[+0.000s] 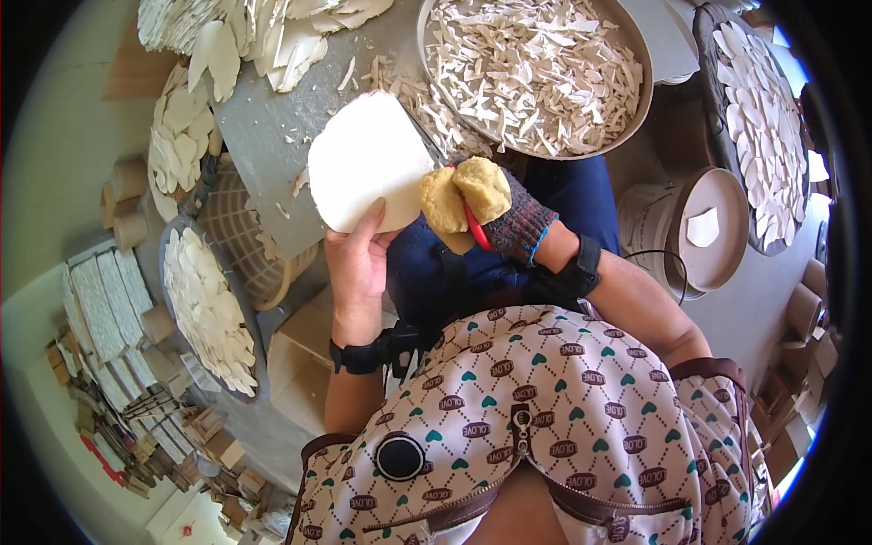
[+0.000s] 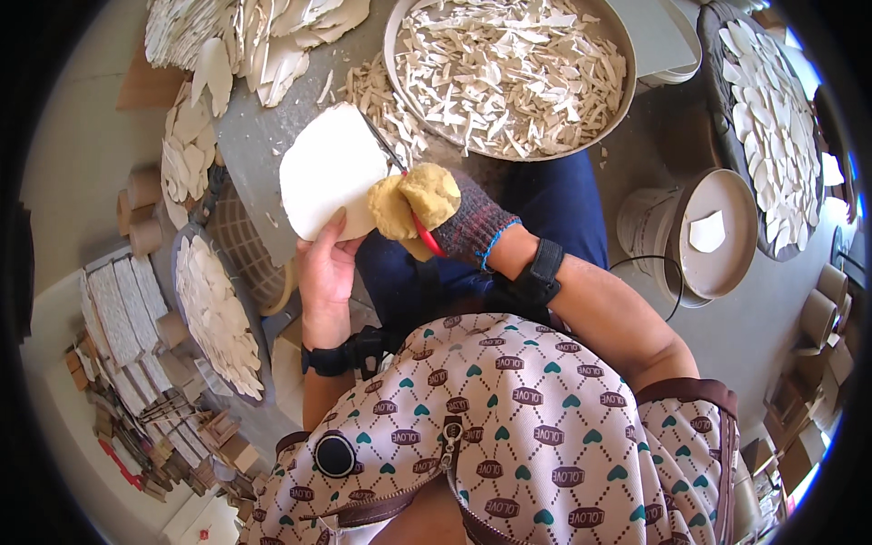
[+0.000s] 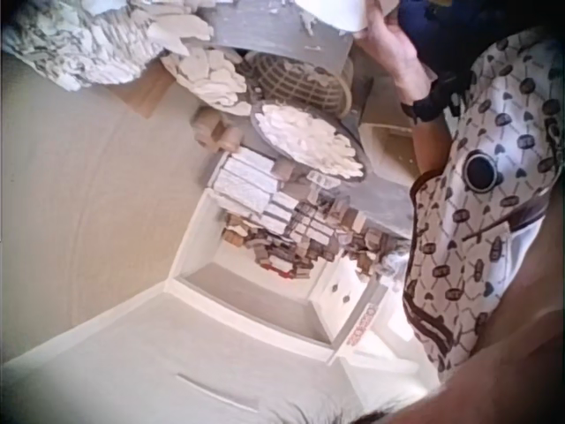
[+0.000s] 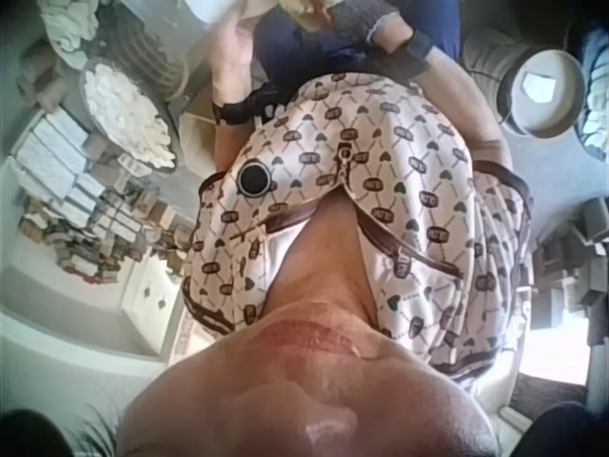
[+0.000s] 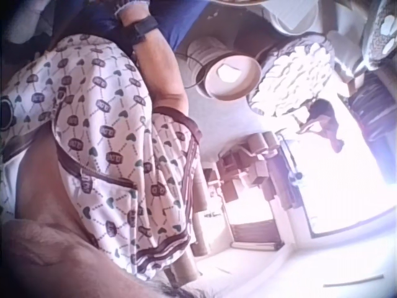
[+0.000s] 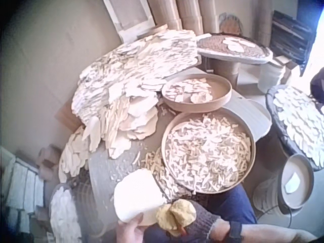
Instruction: The person cuts large white dried pieces into smaller strips using a pair of shears, placing the cut pieces into a round metal tray.
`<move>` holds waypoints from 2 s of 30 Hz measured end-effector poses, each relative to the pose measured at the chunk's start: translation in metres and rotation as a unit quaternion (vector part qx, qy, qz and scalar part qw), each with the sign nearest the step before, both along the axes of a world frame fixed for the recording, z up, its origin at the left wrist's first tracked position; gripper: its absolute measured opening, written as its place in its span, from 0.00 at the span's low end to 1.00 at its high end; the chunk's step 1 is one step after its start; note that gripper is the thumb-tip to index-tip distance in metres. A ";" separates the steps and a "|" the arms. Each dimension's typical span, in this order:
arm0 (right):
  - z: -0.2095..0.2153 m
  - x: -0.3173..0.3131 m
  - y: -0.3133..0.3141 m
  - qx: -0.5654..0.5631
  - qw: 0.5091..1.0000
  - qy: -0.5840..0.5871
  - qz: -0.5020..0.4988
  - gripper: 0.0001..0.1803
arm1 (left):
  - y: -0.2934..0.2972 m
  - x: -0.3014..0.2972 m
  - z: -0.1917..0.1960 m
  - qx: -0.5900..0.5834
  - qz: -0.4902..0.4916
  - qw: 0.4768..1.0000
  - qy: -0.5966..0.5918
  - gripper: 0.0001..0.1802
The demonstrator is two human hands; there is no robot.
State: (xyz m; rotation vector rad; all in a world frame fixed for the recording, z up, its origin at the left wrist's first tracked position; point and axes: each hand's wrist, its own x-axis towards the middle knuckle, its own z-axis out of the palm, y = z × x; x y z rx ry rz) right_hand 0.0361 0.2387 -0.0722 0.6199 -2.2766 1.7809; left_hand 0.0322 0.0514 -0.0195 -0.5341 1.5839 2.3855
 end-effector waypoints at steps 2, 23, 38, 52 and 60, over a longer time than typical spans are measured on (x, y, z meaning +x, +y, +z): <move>-0.005 0.001 -0.006 -0.123 0.984 -0.128 0.027 0.17 | -0.004 -0.002 0.000 -0.009 0.001 1.000 0.000 0.17; 0.014 0.007 -0.005 -0.114 0.978 -0.151 0.091 0.20 | -0.002 -0.008 0.017 -0.147 0.107 0.977 0.111 0.39; 0.000 0.007 0.002 -0.237 0.927 -0.248 0.152 0.13 | -0.022 -0.018 0.034 -0.119 -0.045 0.988 0.091 0.41; 0.019 0.015 0.002 -0.042 0.976 -0.173 0.128 0.14 | 0.000 -0.021 0.016 -0.110 0.157 0.976 0.105 0.33; 0.021 0.012 0.010 0.039 0.984 -0.130 0.119 0.11 | -0.012 -0.024 0.011 -0.104 0.070 0.990 0.069 0.34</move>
